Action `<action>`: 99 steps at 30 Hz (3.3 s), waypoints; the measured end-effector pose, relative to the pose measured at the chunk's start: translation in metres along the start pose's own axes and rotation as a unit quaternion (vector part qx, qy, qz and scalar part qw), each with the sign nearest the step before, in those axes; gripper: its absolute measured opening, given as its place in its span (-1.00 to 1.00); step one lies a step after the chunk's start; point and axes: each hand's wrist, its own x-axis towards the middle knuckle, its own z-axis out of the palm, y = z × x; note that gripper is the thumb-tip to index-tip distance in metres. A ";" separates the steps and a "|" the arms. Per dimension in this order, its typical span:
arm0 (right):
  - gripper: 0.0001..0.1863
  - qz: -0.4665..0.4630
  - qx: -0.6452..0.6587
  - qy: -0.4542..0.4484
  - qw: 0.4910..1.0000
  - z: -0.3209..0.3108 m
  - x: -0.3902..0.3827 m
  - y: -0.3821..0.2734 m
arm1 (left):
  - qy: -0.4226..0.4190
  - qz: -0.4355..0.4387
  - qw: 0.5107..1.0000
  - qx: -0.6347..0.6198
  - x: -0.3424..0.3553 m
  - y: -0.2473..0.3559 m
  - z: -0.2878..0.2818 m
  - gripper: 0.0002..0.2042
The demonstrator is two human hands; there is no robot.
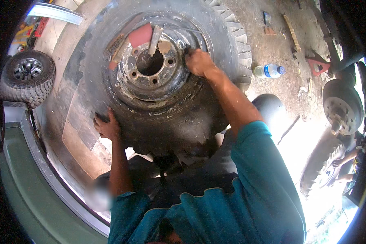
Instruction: The person sits on the floor and uses a metal tool to pry and scrape the inner rim of a large tire. They hold the tire steady with one hand while working the tool around the inner edge to separate or clean the rim area.
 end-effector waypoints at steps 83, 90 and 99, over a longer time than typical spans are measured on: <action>-0.31 0.031 0.080 0.079 0.993 0.033 -0.037 0.008 | 0.007 -0.008 1.000 0.012 0.001 -0.005 0.008 -0.10; -0.33 0.033 0.107 0.093 0.989 0.032 -0.038 0.006 | 0.009 -0.005 1.000 0.017 0.000 -0.005 0.008 -0.11; -0.35 0.031 0.066 0.073 0.995 0.027 -0.042 0.000 | 0.003 -0.004 1.000 0.016 -0.001 -0.004 0.005 -0.11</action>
